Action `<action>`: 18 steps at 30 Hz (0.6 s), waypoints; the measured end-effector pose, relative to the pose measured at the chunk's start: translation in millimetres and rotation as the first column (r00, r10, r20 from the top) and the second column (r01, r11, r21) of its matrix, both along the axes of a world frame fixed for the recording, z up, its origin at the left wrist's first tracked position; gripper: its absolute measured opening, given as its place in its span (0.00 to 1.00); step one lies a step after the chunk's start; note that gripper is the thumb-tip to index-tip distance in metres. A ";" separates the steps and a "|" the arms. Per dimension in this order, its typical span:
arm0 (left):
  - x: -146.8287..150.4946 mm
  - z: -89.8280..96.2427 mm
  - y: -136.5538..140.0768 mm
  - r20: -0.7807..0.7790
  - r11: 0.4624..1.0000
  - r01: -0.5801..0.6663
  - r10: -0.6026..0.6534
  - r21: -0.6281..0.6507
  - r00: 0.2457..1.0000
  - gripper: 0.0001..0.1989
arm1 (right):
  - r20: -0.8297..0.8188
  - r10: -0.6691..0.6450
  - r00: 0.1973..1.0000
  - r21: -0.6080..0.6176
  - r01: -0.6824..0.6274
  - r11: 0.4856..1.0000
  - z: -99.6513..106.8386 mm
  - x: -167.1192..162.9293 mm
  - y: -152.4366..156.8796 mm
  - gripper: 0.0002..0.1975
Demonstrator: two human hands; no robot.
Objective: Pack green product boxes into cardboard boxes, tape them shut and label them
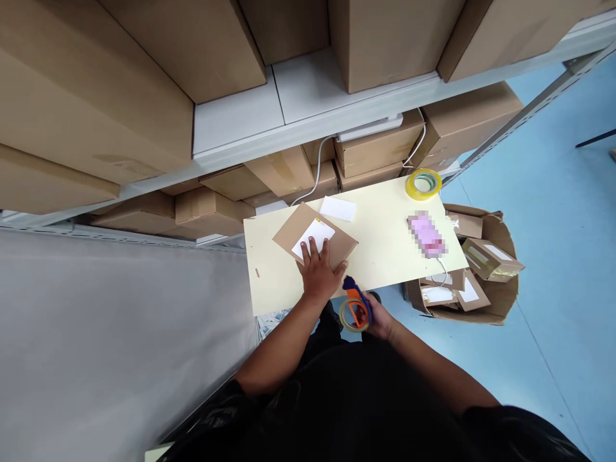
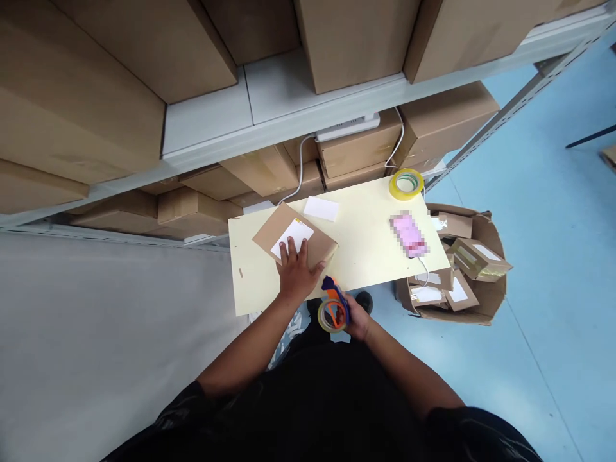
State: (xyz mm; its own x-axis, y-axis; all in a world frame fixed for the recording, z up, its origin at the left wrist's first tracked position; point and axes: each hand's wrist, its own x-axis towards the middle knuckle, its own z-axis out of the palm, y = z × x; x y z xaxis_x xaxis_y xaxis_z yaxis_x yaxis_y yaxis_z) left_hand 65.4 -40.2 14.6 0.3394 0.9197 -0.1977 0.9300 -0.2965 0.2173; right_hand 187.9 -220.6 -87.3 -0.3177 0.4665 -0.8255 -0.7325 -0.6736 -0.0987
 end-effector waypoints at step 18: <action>-80.0 32.8 5.9 -0.122 0.846 0.532 -0.532 -0.035 0.838 0.35 | 0.020 0.384 0.923 0.002 -0.384 0.923 2.8 108.9 118.4 0.17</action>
State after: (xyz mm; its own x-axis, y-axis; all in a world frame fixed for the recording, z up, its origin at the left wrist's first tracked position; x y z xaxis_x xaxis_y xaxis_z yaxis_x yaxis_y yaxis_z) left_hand -14.6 -34.3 47.4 0.7494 0.6047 -0.2697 0.6481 -0.7533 0.1121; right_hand 296.9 -102.2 -84.5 -0.4582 0.3167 -0.8305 -0.4159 -0.9022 -0.1145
